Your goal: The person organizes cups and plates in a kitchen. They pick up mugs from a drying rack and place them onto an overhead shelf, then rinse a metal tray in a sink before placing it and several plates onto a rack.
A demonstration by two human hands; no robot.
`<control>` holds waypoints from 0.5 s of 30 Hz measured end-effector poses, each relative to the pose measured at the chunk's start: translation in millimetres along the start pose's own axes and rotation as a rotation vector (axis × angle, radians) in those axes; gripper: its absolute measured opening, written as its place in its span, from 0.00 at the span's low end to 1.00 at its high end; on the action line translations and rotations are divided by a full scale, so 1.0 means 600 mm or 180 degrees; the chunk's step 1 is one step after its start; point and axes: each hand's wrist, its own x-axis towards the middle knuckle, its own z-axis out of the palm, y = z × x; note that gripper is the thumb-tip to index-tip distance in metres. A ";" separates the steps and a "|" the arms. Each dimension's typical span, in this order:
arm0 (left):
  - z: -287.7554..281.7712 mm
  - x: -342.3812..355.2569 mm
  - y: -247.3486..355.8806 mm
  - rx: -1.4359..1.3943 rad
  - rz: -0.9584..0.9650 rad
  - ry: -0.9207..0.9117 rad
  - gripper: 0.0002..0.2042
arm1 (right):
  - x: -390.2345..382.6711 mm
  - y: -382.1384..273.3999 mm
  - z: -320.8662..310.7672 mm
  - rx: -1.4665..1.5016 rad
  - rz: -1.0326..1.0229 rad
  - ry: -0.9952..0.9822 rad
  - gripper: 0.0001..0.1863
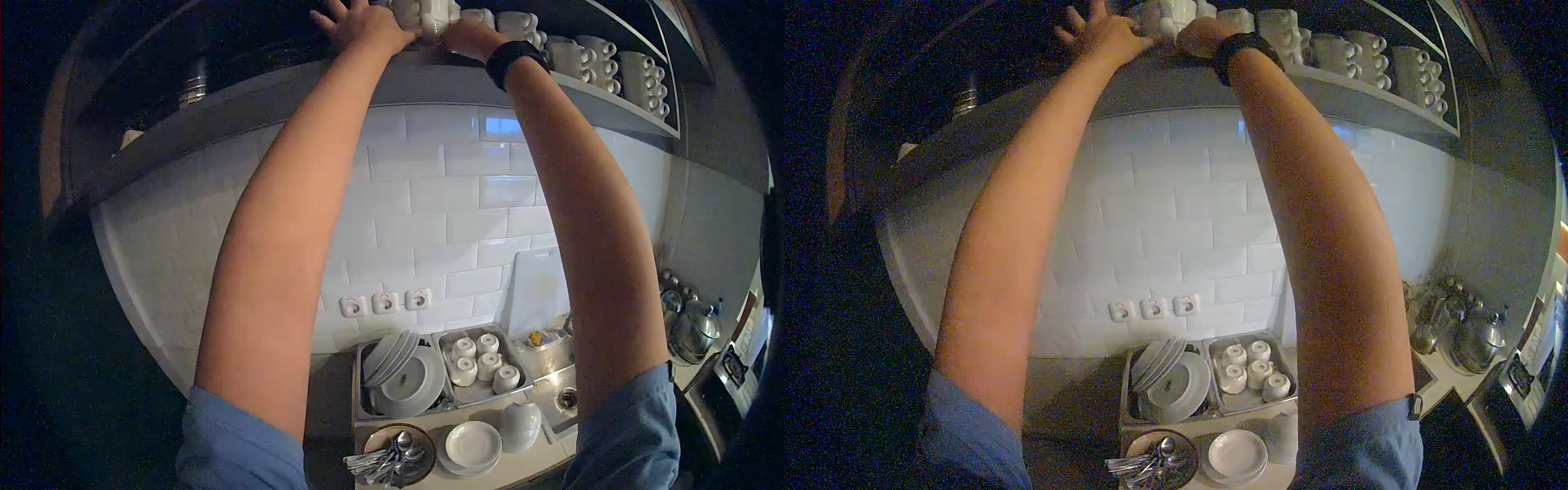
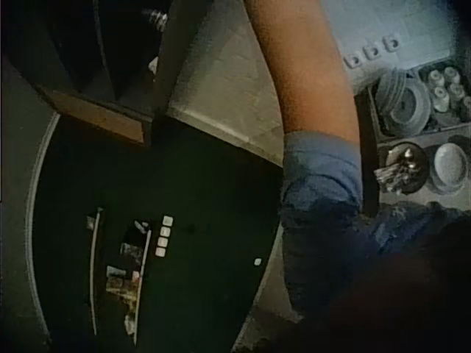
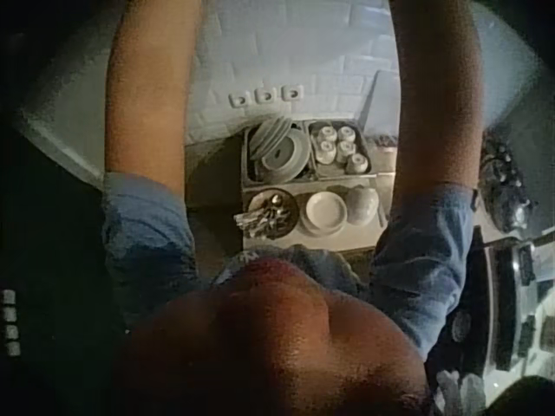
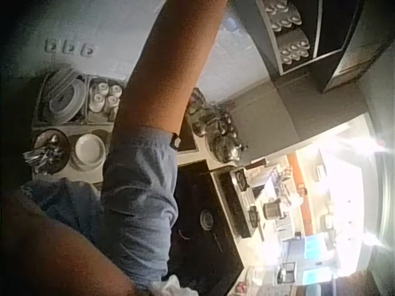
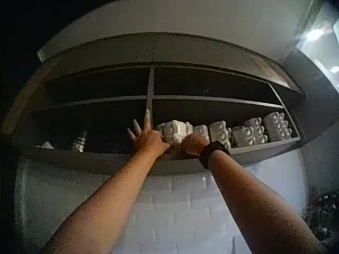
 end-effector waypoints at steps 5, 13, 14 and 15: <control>0.024 0.006 -0.015 -0.0080 -0.0074 0.0318 0.25 | -0.026 -0.049 -0.012 0.0319 0.0200 0.0100 0.17; 0.018 0.016 -0.025 -0.0693 0.0074 0.0015 0.31 | -0.194 -0.137 -0.066 0.1499 0.0437 0.1902 0.25; 0.028 0.024 -0.057 -0.0749 0.0238 0.0333 0.31 | -0.220 -0.171 -0.069 0.1471 0.0262 0.1933 0.25; 0.037 0.025 -0.078 -0.0872 0.0427 0.0641 0.31 | -0.248 -0.194 -0.071 0.1417 0.0185 0.1969 0.25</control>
